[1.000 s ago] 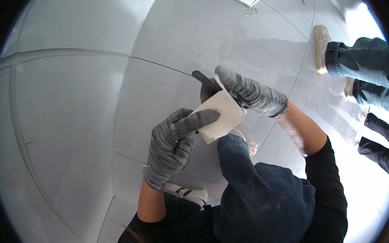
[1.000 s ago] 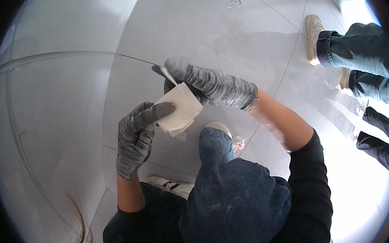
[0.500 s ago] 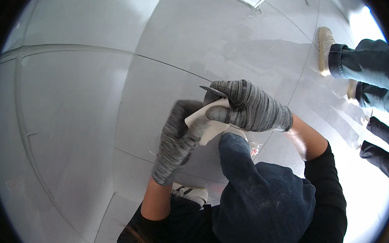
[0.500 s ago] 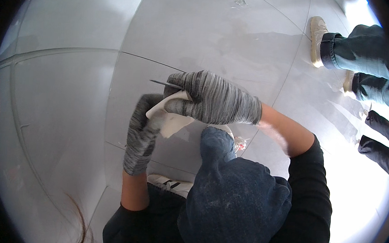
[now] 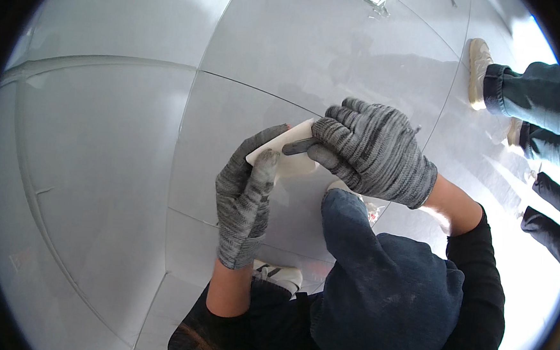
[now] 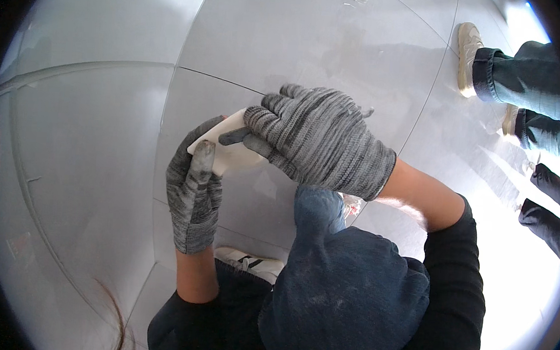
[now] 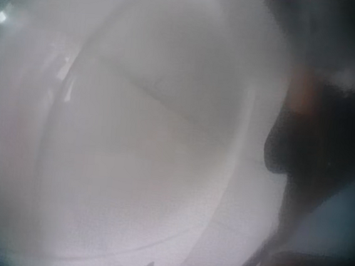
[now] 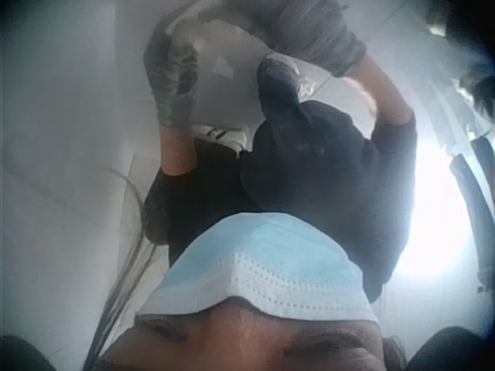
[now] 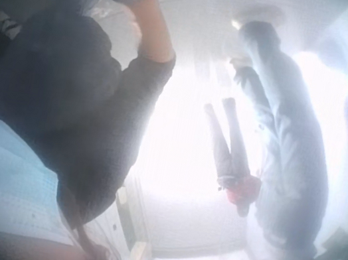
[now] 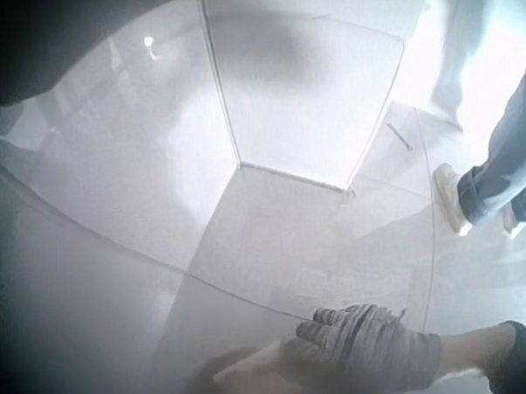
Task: The person applies grout to the joints between white wall tiles using a grout float and a small metal tool. They repeatedly scoop grout from the float and press it into the seams, smoothing the surface along the tile lines.
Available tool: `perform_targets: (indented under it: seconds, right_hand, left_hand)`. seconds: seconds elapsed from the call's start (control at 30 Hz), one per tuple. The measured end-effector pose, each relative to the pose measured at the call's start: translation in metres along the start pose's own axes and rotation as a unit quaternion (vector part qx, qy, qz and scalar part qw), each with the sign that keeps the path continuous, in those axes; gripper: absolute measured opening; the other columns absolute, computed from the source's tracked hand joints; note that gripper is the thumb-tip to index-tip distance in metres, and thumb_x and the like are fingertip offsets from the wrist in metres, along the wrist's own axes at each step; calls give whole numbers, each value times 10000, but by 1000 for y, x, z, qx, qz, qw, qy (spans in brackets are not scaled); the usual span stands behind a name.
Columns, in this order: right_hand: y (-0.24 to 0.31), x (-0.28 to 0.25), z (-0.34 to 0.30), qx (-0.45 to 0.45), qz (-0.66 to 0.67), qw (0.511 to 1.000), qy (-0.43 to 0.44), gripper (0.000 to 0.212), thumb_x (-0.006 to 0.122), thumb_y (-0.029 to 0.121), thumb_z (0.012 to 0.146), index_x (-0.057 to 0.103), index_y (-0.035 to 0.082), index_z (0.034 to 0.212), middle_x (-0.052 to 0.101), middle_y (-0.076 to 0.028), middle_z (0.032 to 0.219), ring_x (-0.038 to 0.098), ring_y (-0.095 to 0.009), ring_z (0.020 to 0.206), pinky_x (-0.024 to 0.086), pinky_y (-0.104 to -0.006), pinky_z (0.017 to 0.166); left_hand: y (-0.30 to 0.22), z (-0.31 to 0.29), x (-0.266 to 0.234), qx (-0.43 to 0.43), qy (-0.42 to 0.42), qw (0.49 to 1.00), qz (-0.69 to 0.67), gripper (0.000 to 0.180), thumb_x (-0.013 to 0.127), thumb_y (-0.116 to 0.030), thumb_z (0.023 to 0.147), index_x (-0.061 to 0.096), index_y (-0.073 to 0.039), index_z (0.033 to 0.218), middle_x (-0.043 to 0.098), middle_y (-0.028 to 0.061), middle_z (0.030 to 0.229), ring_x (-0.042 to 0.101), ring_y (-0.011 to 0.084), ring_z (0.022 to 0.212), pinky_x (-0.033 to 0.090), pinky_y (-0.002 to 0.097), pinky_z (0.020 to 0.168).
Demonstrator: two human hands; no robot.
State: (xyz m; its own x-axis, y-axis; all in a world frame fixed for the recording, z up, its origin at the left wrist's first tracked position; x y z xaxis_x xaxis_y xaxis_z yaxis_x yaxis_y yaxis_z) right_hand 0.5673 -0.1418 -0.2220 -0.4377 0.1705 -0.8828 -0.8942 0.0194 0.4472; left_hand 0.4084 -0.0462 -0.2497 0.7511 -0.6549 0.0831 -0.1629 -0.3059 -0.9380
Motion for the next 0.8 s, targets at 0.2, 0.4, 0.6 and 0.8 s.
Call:
perform_targets:
  seconds: [0.2, 0.4, 0.6, 0.8]
  right_hand:
    - [-14, 12, -5, 165, 173, 970, 45, 305, 540, 347, 928, 648, 63, 941, 571, -63, 561, 569, -157, 476, 469, -281, 484]
    - [-17, -4, -2, 185, 263, 945, -64, 272, 514, 315, 939, 633, 71, 936, 551, -51, 622, 540, -152, 554, 472, -299, 508]
    - [-3, 3, 0, 82, 7, 995, -56, 280, 592, 334, 848, 643, 65, 906, 536, -104, 860, 531, -233, 810, 496, -369, 665]
    - [-8, 7, 4, 99, -51, 994, -20, 381, 555, 448, 862, 623, 75, 894, 522, -77, 789, 543, -202, 716, 491, -329, 575]
  left_hand:
    - [8, -10, 4, -37, -36, 996, -67, 341, 564, -277, 937, 608, -23, 1159, 638, 95, 1082, 574, 152, 982, 468, 290, 871]
    - [10, -4, 1, 42, -84, 995, -18, 427, 563, -325, 930, 570, 1, 1207, 607, 137, 1132, 568, 178, 1015, 475, 278, 856]
    - [4, 1, 14, 46, -65, 997, 4, 524, 556, -357, 929, 504, 44, 1262, 572, 157, 1155, 558, 198, 1034, 477, 274, 862]
    - [0, -2, 25, 19, -95, 995, -32, 482, 501, -351, 953, 529, 35, 1241, 593, 158, 1143, 561, 198, 1035, 455, 310, 902]
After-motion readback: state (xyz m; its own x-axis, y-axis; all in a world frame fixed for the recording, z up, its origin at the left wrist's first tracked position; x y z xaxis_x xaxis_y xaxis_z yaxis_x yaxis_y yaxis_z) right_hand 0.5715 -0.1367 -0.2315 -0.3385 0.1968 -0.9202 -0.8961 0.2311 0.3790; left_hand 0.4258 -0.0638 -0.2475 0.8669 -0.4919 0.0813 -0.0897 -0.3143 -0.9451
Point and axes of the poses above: each hand's wrist, its own z-axis towards the middle knuckle, its own x-axis out of the palm, y = z × x, the point moved 2 cm from there along z, towards the middle knuckle
